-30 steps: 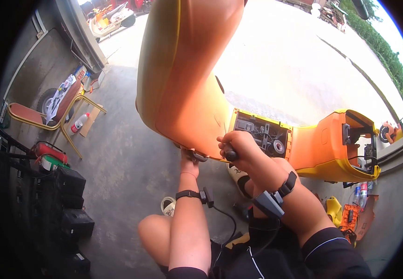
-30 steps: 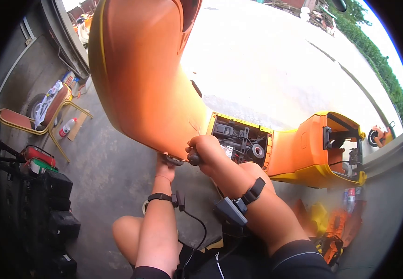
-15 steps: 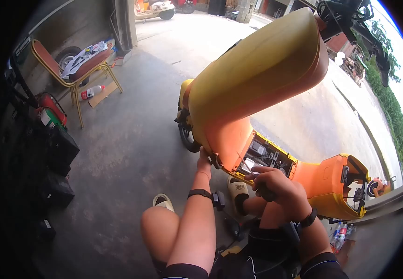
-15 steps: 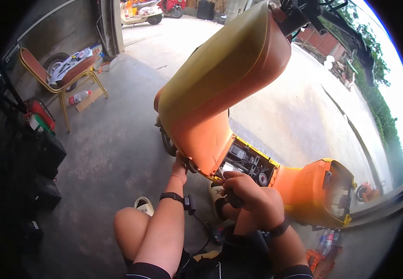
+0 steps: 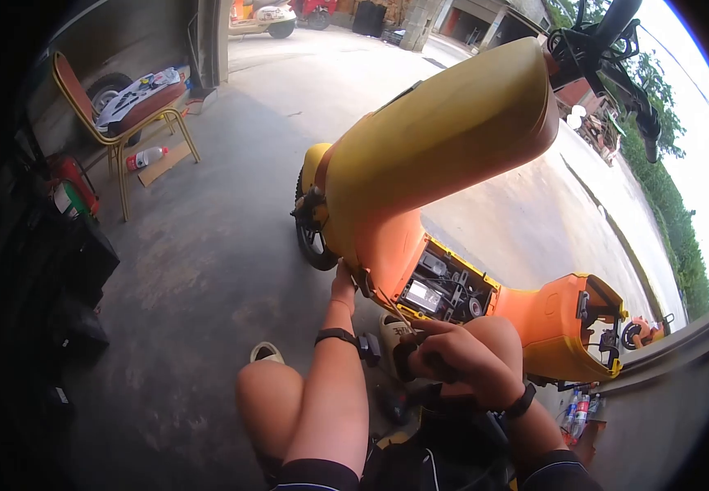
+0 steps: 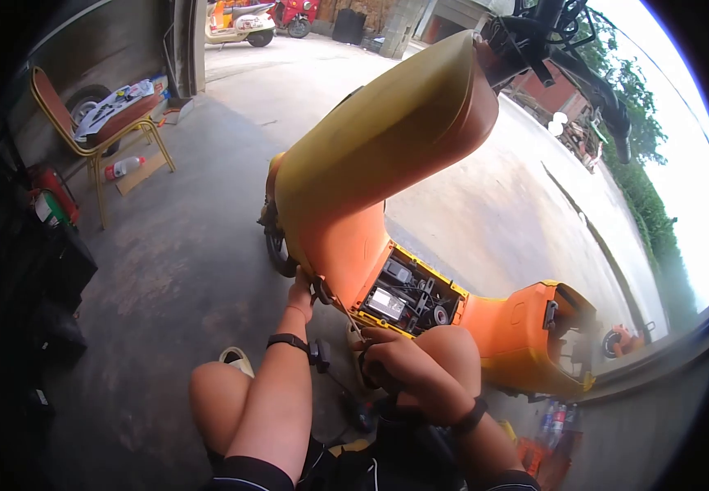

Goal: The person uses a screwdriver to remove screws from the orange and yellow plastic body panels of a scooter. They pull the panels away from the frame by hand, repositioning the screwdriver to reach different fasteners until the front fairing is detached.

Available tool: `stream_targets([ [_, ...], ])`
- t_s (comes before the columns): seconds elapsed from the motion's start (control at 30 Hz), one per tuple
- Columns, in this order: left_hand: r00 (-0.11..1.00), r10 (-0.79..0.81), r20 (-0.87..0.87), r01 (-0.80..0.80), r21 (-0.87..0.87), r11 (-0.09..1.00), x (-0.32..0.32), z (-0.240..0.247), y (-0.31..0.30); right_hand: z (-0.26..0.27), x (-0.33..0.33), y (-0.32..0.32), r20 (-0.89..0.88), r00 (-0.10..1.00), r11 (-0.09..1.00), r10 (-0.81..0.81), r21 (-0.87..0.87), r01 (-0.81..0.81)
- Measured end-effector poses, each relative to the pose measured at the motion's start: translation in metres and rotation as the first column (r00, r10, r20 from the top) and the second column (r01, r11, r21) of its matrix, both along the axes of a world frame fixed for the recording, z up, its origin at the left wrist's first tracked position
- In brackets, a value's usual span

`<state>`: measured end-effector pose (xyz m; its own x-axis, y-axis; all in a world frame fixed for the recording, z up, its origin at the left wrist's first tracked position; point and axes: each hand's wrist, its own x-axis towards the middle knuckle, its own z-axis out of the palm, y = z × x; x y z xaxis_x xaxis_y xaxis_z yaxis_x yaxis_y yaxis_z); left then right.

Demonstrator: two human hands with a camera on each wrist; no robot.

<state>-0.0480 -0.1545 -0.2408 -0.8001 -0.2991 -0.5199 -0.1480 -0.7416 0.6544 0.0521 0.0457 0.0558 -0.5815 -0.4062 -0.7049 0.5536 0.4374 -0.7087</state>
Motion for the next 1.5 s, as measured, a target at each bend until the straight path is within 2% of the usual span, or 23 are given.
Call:
stream_targets([
  [0.17,1.000,-0.020,-0.005,0.021,0.045,0.999,0.010,0.030,0.000,-0.027,0.001,0.013,-0.009,0.986,0.984,-0.169,-0.058,0.168],
  [0.3,0.999,-0.035,0.018,0.035,0.014,0.999,0.011,0.027,0.000,-0.041,0.002,0.012,0.027,0.942,0.940,-0.335,-0.063,0.336],
  [0.37,1.000,-0.021,-0.022,0.021,0.026,0.999,0.011,0.022,-0.001,-0.043,0.002,0.009,0.031,0.938,0.936,-0.346,-0.060,0.348],
  [0.5,1.000,0.018,0.019,-0.019,0.046,0.999,0.011,0.018,0.002,-0.055,-0.005,0.008,0.075,0.929,0.927,-0.362,-0.076,0.368],
  [0.63,0.999,-0.023,-0.044,0.025,0.046,0.999,0.013,0.012,0.003,-0.057,-0.011,0.011,0.124,0.928,0.920,-0.352,-0.136,0.367],
  [0.67,0.996,-0.054,-0.070,0.057,0.040,0.998,0.014,0.013,0.001,-0.055,-0.012,0.008,0.107,0.911,0.897,-0.399,-0.162,0.412],
  [0.7,0.996,-0.070,-0.050,0.070,-0.003,0.998,0.015,0.015,0.001,-0.054,-0.014,0.004,0.091,0.892,0.872,-0.442,-0.191,0.451],
  [0.73,0.998,-0.048,-0.041,0.048,-0.006,0.999,0.016,0.016,0.001,-0.055,-0.015,0.001,0.100,0.901,0.881,-0.422,-0.191,0.434],
  [0.8,0.999,-0.025,-0.026,0.025,0.008,1.000,0.015,0.016,0.003,-0.057,-0.015,-0.005,0.033,0.872,0.852,-0.488,-0.199,0.484],
  [0.87,1.000,-0.006,-0.025,0.006,-0.003,1.000,0.018,0.017,0.004,-0.056,-0.016,-0.011,0.067,0.876,0.853,-0.478,-0.201,0.481],
  [0.93,1.000,-0.028,0.000,0.028,0.016,0.999,0.015,0.013,0.003,-0.057,-0.016,-0.018,0.027,0.869,0.849,-0.494,-0.201,0.488],
  [0.97,0.998,-0.055,0.028,0.055,-0.016,0.998,0.015,0.006,-0.001,-0.048,-0.017,-0.020,0.146,0.860,0.828,-0.489,-0.233,0.511],
  [1.0,0.995,-0.091,0.039,0.093,-0.047,0.995,0.011,-0.002,-0.003,-0.061,-0.022,-0.020,0.106,0.863,0.824,-0.493,-0.262,0.503],
  [1.03,0.999,-0.023,-0.029,0.024,0.023,0.999,0.007,0.003,-0.005,-0.084,-0.030,-0.017,0.067,0.880,0.834,-0.470,-0.292,0.468],
  [1.07,0.991,0.077,-0.113,-0.076,0.020,0.997,0.009,0.013,-0.008,-0.074,-0.030,-0.019,0.106,0.874,0.828,-0.474,-0.285,0.483],
  [1.1,0.970,0.075,-0.231,-0.103,-0.112,0.988,0.016,0.050,-0.016,-0.058,-0.027,-0.021,0.123,0.864,0.816,-0.488,-0.289,0.502],
  [1.17,0.890,0.440,-0.119,-0.456,-0.184,0.871,0.011,0.096,-0.045,-0.051,-0.027,-0.022,0.102,0.846,0.789,-0.523,-0.319,0.526],
  [1.23,0.811,0.520,-0.269,-0.581,-0.481,0.657,0.023,0.164,-0.080,-0.044,-0.023,-0.022,0.082,0.839,0.769,-0.537,-0.361,0.527],
  [1.3,0.747,0.442,-0.497,-0.658,-0.653,0.377,0.054,0.261,-0.077,-0.043,-0.019,-0.021,0.052,0.839,0.770,-0.542,-0.368,0.521],
  [1.37,0.615,0.299,-0.730,-0.769,-0.639,0.021,0.078,0.327,-0.069,-0.040,-0.016,-0.019,0.051,0.852,0.780,-0.520,-0.378,0.499],
  [1.43,0.556,0.099,-0.825,-0.820,-0.564,-0.093,0.099,0.371,-0.051,-0.042,-0.011,-0.019,0.080,0.850,0.761,-0.521,-0.408,0.504],
  [1.47,0.619,-0.016,-0.785,-0.775,-0.607,-0.174,0.111,0.392,-0.041,-0.040,-0.008,-0.021,0.099,0.847,0.745,-0.522,-0.430,0.510],
  [1.5,0.712,-0.150,-0.685,-0.687,-0.638,-0.347,0.122,0.411,-0.035,-0.037,-0.006,-0.022,0.117,0.840,0.731,-0.530,-0.439,0.523],
])
